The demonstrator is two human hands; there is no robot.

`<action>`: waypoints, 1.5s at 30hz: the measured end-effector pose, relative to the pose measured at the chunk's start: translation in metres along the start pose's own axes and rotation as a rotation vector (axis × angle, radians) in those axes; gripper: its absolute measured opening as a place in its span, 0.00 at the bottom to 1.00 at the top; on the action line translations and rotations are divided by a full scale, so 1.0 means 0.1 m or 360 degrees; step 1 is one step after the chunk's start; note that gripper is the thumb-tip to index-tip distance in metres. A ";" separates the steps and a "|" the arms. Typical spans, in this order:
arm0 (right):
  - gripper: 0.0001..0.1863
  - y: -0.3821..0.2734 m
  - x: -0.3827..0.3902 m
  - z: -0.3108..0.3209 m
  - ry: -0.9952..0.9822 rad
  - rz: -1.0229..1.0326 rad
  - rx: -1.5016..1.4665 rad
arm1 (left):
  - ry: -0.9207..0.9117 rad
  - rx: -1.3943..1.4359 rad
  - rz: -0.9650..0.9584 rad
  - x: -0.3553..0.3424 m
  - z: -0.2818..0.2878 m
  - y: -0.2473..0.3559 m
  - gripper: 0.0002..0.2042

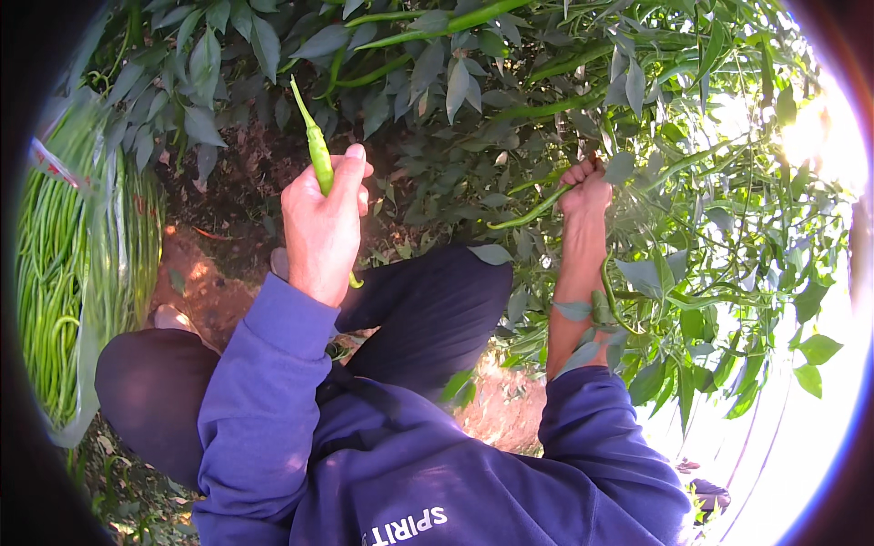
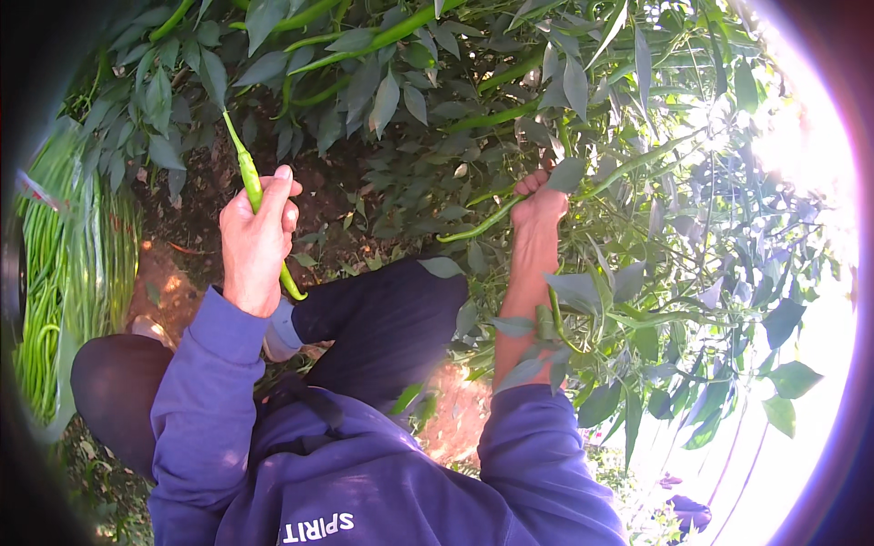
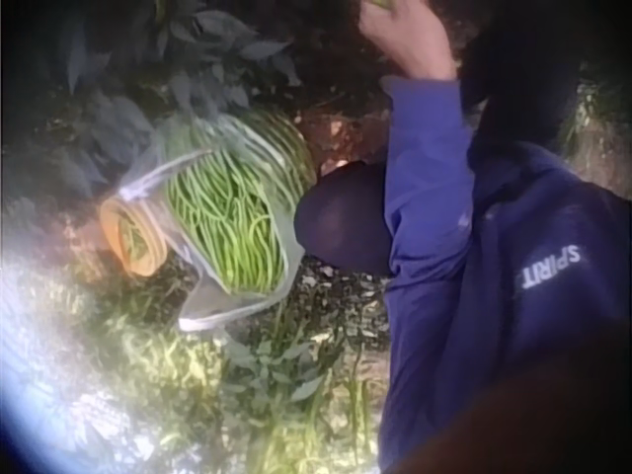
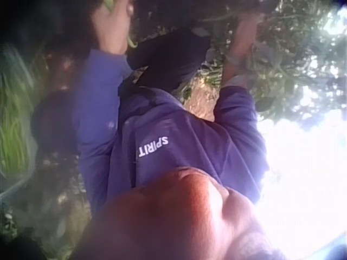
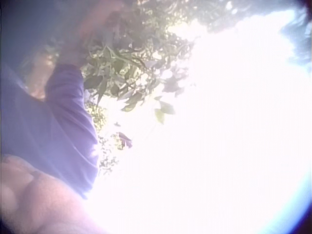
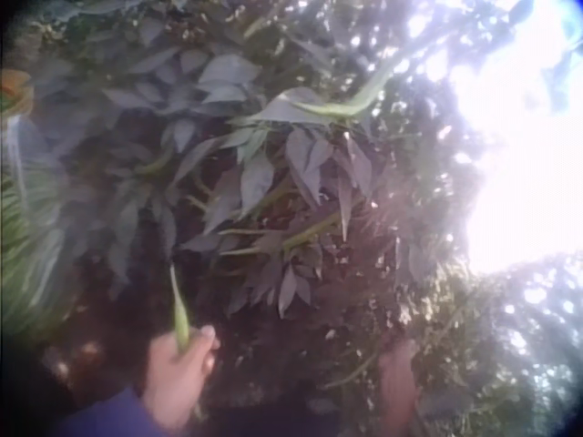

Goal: The person picks green and red chili peppers from plants by hand and places them into a plastic bag. The person repeatedly reaches into the foliage, selects peppers, and adds them to the bag.

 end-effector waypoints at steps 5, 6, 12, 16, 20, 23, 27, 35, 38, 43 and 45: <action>0.12 0.10 0.08 -0.05 0.0147 -0.0024 0.0033 | -0.0031 -0.0082 0.0004 0.00 -0.01 -0.02 0.15; 0.15 0.10 0.08 -0.06 0.0211 -0.0049 0.0006 | -0.0036 -0.0088 0.0007 0.00 -0.01 -0.02 0.15; 0.21 0.10 0.17 -0.08 0.0202 -0.0244 -0.0073 | -0.0051 -0.0132 -0.0011 0.01 0.01 -0.02 0.14; 0.18 0.08 0.22 -0.03 0.0174 -0.0314 0.0008 | -0.0066 -0.0105 -0.0025 0.02 0.02 -0.04 0.14; 0.16 0.08 0.31 -0.08 -0.0145 -0.0625 -0.0318 | -0.0143 -0.0192 -0.0039 0.03 0.01 -0.05 0.14; 0.17 0.07 0.39 -0.13 -0.0339 -0.0697 -0.0503 | -0.0143 -0.0236 0.0006 0.07 0.01 -0.06 0.14; 0.15 0.10 0.46 -0.23 -0.0325 -0.0741 -0.0771 | -0.0149 -0.0258 0.0066 0.14 0.01 -0.04 0.14; 0.14 0.21 0.43 -0.27 0.0203 -0.0562 -0.0424 | -0.0165 -0.0394 0.0032 0.24 -0.01 -0.07 0.13; 0.15 0.18 0.44 -0.29 0.0214 -0.0470 -0.0376 | -0.0203 -0.0408 0.0042 0.28 -0.02 -0.11 0.12; 0.12 0.12 0.81 -0.57 -0.0256 -0.0574 -0.0350 | -0.0345 -0.0659 -0.0043 0.28 -0.09 -0.13 0.12; 0.21 0.15 1.15 -0.82 -0.0566 -0.0671 -0.0366 | -0.0551 -0.0826 -0.0112 0.27 -0.24 -0.16 0.18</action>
Point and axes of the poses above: each hand's wrist, its own x-axis away from the middle knuckle, its own z-axis out of the back of the hand, y = z × x, the point moved 3 cm from there along -x, towards the middle knuckle, and after that the axes turned 4 degrees about x, right-handed, at the moved point
